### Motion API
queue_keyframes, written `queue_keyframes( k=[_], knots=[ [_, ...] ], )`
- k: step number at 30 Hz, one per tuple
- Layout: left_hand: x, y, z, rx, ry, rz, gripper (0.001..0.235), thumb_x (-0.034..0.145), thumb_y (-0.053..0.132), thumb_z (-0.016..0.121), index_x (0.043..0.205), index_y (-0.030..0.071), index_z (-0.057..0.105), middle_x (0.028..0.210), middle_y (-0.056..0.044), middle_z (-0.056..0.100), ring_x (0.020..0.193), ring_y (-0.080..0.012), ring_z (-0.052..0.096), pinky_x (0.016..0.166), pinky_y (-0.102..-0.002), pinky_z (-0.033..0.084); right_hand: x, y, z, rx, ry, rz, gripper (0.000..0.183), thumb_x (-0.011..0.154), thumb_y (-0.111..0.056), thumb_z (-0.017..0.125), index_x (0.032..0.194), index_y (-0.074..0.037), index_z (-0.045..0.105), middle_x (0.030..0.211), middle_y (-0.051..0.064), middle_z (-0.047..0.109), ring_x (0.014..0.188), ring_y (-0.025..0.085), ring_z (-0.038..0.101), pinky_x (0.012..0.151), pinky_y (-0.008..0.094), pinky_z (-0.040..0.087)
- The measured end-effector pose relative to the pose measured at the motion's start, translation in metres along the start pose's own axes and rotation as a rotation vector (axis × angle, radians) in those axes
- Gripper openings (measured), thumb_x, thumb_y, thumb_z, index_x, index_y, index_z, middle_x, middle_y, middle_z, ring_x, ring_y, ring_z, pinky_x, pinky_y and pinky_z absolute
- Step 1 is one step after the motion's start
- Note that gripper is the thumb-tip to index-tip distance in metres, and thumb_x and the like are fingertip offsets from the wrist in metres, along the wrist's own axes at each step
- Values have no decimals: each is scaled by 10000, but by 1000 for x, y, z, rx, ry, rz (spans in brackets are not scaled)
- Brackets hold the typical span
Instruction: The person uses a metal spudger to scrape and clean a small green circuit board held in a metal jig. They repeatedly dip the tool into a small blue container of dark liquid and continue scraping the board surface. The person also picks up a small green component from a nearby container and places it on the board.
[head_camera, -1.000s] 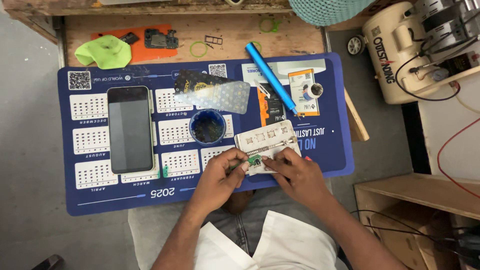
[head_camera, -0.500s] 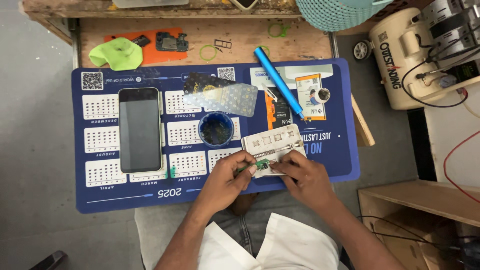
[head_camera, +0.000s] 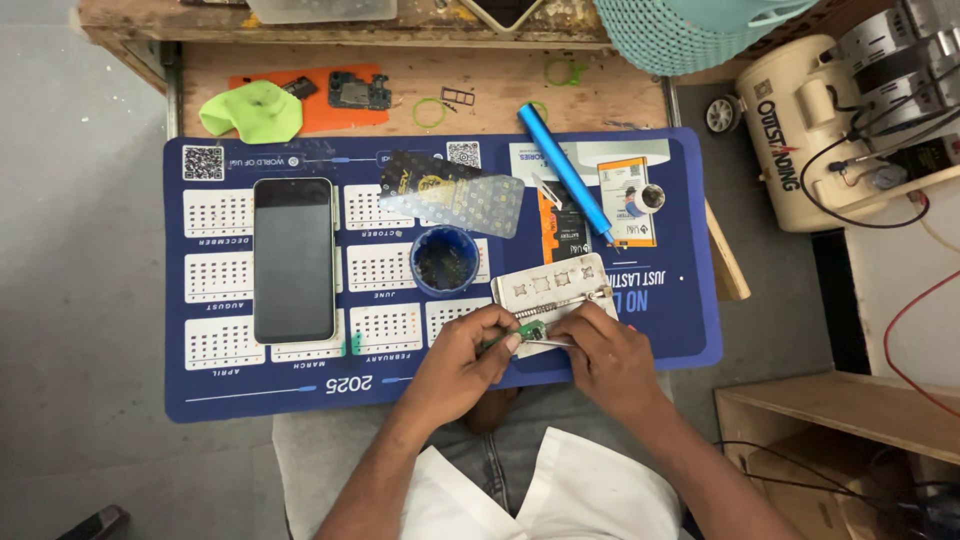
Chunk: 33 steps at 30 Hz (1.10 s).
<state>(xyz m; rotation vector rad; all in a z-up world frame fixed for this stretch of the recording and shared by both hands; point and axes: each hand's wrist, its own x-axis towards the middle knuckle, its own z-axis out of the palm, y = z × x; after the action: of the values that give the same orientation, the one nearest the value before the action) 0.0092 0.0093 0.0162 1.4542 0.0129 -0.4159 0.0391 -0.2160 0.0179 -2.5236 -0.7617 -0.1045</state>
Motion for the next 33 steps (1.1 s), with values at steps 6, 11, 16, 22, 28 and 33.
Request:
queue_keyframes(
  k=[6, 11, 16, 22, 28, 33],
  knots=[
    [0, -1, -2, -82, 13, 46, 71, 1007, 68, 581, 1041, 5, 582, 658, -3, 580, 574, -50, 482, 507, -244, 387, 11, 0, -12, 321, 61, 130, 73, 871, 19, 680, 932, -20, 684, 916, 75, 682, 774, 212, 698, 676, 311, 541],
    [1, -3, -1, -50, -5, 32, 82, 1015, 77, 579, 1031, -3, 586, 647, -6, 577, 570, -48, 482, 516, -242, 398, 60, 3, -23, 382, 87, 189, 38, 927, 34, 647, 938, 9, 673, 864, 93, 627, 736, 183, 629, 678, 292, 481],
    [2, -2, -1, -40, -5, 47, 87, 1012, 81, 581, 1040, -1, 589, 638, -5, 573, 551, -51, 479, 504, -247, 399, 128, -8, 0, 233, 121, 89, 44, 946, -38, 697, 973, -4, 689, 931, 116, 636, 802, 294, 660, 706, 396, 501],
    [0, -5, -3, -82, -6, 50, 100, 1027, 87, 580, 1064, -5, 583, 651, -2, 570, 563, -51, 464, 510, -253, 388, 156, -12, 17, 121, 30, 54, 71, 952, -86, 688, 986, -34, 723, 980, 118, 646, 901, 361, 660, 765, 449, 509],
    [2, -3, -4, -57, -11, 11, 118, 1024, 104, 570, 1097, 11, 575, 620, -6, 571, 541, -56, 475, 506, -257, 400, 160, -4, 23, 155, 3, 32, 98, 938, -62, 684, 990, -56, 767, 963, 107, 667, 893, 340, 667, 769, 437, 511],
    [2, -1, -4, -23, -12, 40, 121, 1028, 107, 578, 1086, 0, 580, 611, -13, 574, 541, -62, 482, 510, -266, 403, 162, -3, 25, 206, -15, 139, 109, 878, -83, 741, 975, -53, 781, 914, 95, 696, 777, 290, 677, 704, 398, 511]
  ],
)
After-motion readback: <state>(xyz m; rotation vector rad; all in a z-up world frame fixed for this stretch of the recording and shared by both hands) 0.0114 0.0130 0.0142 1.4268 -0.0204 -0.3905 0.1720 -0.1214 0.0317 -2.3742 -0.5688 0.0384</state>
